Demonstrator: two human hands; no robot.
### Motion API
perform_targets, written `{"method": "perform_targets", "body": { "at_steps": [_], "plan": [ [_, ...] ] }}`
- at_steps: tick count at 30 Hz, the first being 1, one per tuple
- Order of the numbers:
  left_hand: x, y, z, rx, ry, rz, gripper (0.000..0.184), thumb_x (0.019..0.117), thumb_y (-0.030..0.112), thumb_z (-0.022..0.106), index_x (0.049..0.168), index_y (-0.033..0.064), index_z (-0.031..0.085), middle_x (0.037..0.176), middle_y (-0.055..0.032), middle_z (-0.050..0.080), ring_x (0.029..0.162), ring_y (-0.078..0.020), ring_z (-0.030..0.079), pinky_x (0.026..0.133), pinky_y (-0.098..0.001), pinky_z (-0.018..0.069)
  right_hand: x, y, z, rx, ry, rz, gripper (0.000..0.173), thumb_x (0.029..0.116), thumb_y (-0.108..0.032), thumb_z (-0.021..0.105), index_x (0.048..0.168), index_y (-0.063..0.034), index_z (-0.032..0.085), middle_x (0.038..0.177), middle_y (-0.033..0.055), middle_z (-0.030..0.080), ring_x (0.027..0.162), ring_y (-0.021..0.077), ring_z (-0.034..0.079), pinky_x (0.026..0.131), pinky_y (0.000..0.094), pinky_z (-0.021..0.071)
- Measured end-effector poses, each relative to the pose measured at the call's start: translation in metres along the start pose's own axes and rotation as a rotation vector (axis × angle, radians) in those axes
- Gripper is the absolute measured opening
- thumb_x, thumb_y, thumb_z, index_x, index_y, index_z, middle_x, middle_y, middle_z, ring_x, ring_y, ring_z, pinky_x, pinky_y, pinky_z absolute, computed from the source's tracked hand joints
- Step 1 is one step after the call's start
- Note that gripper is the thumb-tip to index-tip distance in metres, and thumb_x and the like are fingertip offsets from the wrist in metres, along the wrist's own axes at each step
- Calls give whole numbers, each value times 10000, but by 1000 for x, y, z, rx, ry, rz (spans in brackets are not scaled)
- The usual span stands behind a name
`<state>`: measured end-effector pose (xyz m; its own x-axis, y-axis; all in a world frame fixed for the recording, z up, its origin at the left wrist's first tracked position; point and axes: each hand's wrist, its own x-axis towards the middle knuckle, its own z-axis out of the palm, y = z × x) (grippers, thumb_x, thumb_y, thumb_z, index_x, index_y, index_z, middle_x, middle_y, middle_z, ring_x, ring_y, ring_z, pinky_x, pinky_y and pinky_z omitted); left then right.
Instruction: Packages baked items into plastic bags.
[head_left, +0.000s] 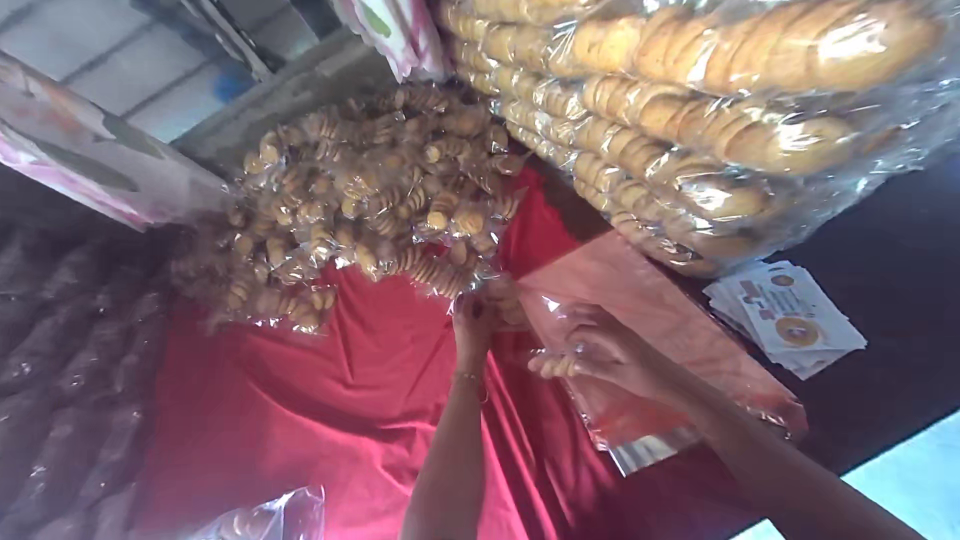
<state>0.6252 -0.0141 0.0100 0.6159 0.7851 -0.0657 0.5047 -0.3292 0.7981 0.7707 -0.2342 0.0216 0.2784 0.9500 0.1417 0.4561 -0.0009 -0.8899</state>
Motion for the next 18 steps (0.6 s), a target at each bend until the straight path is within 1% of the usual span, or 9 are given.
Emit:
{"method": "perform_targets", "body": {
  "at_steps": [3, 5, 7, 8, 10, 11, 13, 15, 18],
  "plan": [
    [-20, 1, -23, -129, -240, 384, 178, 887, -4, 634, 1014, -114, 692, 1088, -216, 714, 1043, -214, 694, 951, -354, 543, 24, -1, 18, -223, -18, -205, 203, 935, -299, 655, 1012, -152, 772, 1639, 269, 252, 1544, 452, 146, 1207, 643, 193],
    [-39, 5, -41, -143, -492, 491, 150, 930, 41, 652, 1009, -70, 714, 1113, -165, 733, 1073, -183, 697, 977, -344, 538, 31, -7, 27, -228, -133, -248, 223, 949, -302, 652, 1085, -175, 776, 1613, 225, 345, 1522, 403, 262, 1207, 589, 259],
    [-52, -1, -52, -205, -606, 481, 209, 999, 91, 596, 1032, -77, 716, 1089, -158, 729, 1041, -163, 693, 970, -330, 540, 30, -13, 43, -170, -245, -235, 212, 930, -217, 680, 1038, -53, 761, 1318, 217, 633, 1222, 372, 612, 1006, 514, 512],
    [-52, -6, -60, -207, -575, 455, 242, 1016, 95, 555, 1031, -89, 712, 1054, -159, 730, 986, -156, 701, 929, -323, 556, 27, -13, 53, -128, -278, -213, 218, 938, -179, 669, 1044, -7, 751, 1224, 213, 677, 1124, 366, 662, 950, 506, 544],
    [-32, -15, -79, -28, -395, 378, 255, 1032, 55, 493, 1081, -89, 698, 1051, -172, 724, 935, -188, 711, 868, -340, 581, 14, -7, 74, -65, -204, -197, 239, 954, -193, 628, 1045, -7, 748, 1237, 148, 702, 1138, 292, 675, 984, 445, 539],
    [-13, -20, -87, 123, -354, 387, 262, 1018, 28, 495, 1159, -59, 698, 1165, -174, 713, 1056, -221, 697, 948, -365, 551, 6, -6, 84, -25, -139, -192, 245, 958, -210, 613, 1012, -12, 748, 1233, 129, 708, 1141, 252, 675, 992, 403, 537],
    [29, -39, -97, 419, -456, 473, 421, 961, -34, 544, 1363, 52, 634, 1500, -170, 525, 1416, -318, 477, 1153, -491, 403, -10, -8, 99, 99, -61, -167, 268, 977, -231, 602, 1015, -3, 737, 1224, 115, 715, 1157, 181, 667, 1011, 328, 523],
    [65, -54, -90, 673, -534, 573, 635, 935, 36, 633, 1522, 239, 497, 1643, -147, 331, 1526, -393, 269, 1172, -599, 317, -22, -12, 107, 270, 4, -105, 273, 988, -213, 608, 1106, 9, 713, 1197, 92, 715, 1131, 92, 662, 988, 250, 539],
    [82, -62, -61, 656, -299, 833, 533, 916, 30, 667, 1417, 204, 619, 1494, -148, 542, 1385, -403, 490, 1093, -617, 405, -38, -16, 105, 317, 175, -41, 268, 991, -228, 607, 1193, -72, 691, 1167, 12, 719, 1068, 32, 672, 918, 224, 574]
  ]
}}
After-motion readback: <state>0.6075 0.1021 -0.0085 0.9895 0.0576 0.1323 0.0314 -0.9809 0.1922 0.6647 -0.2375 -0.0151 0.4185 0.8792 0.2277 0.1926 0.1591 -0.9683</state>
